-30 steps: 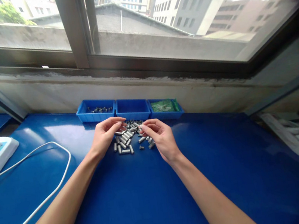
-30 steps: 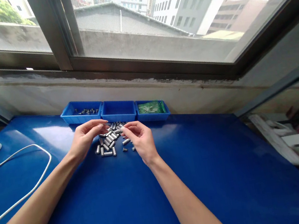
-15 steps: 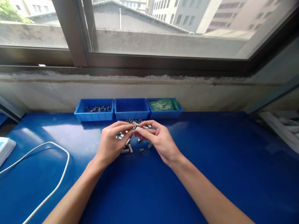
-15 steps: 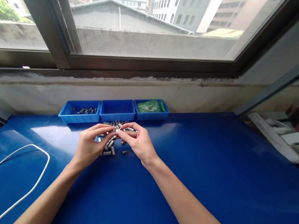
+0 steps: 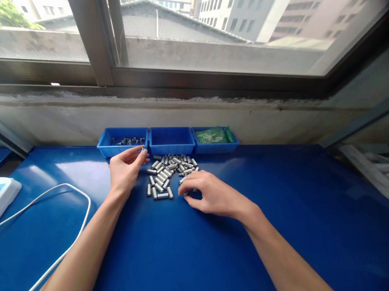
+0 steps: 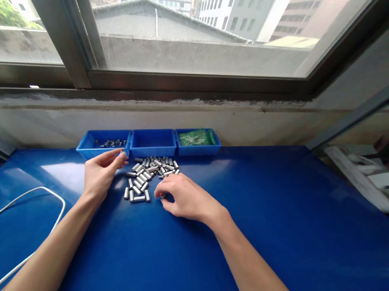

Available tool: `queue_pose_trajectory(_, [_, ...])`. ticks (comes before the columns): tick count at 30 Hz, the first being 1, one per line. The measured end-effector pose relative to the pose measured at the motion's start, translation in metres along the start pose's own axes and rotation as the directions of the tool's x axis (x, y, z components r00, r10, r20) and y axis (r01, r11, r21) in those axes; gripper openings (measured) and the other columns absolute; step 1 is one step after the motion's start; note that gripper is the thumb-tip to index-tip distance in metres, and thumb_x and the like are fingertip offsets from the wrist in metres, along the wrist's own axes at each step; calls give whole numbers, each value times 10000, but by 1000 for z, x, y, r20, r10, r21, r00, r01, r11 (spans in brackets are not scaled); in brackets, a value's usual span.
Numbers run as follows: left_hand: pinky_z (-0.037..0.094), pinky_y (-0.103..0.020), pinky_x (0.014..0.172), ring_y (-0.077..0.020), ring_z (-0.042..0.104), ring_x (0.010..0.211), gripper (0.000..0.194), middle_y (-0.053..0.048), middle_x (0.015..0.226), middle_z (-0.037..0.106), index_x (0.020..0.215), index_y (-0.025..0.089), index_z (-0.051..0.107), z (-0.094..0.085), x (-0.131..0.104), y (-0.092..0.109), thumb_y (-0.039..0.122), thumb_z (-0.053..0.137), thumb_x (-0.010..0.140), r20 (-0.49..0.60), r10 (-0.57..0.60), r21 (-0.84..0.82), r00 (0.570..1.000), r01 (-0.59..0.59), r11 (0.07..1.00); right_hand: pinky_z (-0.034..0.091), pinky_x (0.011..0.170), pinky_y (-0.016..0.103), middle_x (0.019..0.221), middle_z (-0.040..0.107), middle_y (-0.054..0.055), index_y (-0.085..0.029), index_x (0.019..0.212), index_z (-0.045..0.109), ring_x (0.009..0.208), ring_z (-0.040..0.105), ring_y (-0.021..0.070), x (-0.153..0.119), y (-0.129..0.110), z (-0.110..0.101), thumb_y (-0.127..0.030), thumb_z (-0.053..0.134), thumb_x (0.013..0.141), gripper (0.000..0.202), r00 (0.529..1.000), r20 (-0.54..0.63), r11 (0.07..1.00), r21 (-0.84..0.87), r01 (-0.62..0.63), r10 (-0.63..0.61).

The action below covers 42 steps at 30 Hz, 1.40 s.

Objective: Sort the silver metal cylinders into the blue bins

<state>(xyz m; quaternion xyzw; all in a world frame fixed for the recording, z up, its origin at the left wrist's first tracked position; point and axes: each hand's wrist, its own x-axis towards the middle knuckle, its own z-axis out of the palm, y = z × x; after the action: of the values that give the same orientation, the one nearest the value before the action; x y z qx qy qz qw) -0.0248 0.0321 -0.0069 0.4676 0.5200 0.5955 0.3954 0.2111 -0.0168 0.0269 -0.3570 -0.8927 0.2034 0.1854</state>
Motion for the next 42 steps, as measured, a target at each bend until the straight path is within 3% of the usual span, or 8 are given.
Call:
queue_pose_trajectory(7, [561,-335,880,-242,735,907,408,-104,959,776,1041,132,756,2,5,2,432,768,765,-11,54,-44,998,-54,998,477,774,272,887,708,22,-207,904,698,815,648,160,2,3,7,-58,617,817,190,999,-33,999,-41,-33,32])
queue_pose_trajectory(11, [554,-320,829,-234,728,853,288,-78,934,775,985,171,776,-1,4,-4,376,720,791,4,134,174,991,-132,976,484,784,278,892,703,28,-207,917,701,822,649,166,3,2,10,-65,609,832,190,998,-62,999,-41,-36,34])
queue_pose_trajectory(15, [525,-307,789,-216,696,781,216,-68,926,764,955,199,782,-6,5,-10,313,656,821,54,289,424,956,-284,860,490,790,282,900,699,30,-209,924,695,840,651,172,3,3,11,-75,600,844,183,998,-62,998,-46,-36,33])
queue_pose_trajectory(21, [506,-341,831,-240,673,843,272,-95,977,731,1028,181,757,-18,5,-11,300,580,859,227,338,661,913,-399,635,502,808,299,910,705,43,-207,935,697,871,656,183,4,4,12,-71,586,848,196,996,-89,1000,-30,-8,5])
queue_pose_trajectory(27, [505,-360,869,-257,653,919,245,-107,1030,685,982,190,755,-23,4,-12,287,559,872,327,286,713,901,-434,551,495,877,338,995,712,53,-213,989,688,955,654,206,5,5,17,-108,581,884,183,986,-163,999,-33,-39,33])
queue_pose_trajectory(34, [493,-346,831,-249,640,910,281,-78,959,670,1000,234,739,-16,-2,-8,183,490,879,388,281,752,878,-478,455,475,881,375,1012,726,51,-219,1001,691,961,656,220,8,2,24,-129,571,910,175,961,-273,997,-45,-61,46])
queue_pose_trajectory(38, [501,-330,804,-220,636,843,334,-72,977,649,1055,235,734,-13,-6,-6,154,471,866,408,267,715,873,-488,501,476,888,387,1021,726,55,-225,1015,688,977,654,231,13,-2,33,-138,573,912,177,930,-364,997,-30,-71,55])
queue_pose_trajectory(42, [523,-315,782,-187,634,787,349,-75,1044,637,1081,224,745,-11,-4,-8,164,512,828,389,271,606,880,-466,645,477,920,393,1037,718,64,-227,1042,679,1007,654,233,18,-3,43,-148,555,929,185,893,-449,997,-40,-65,41])
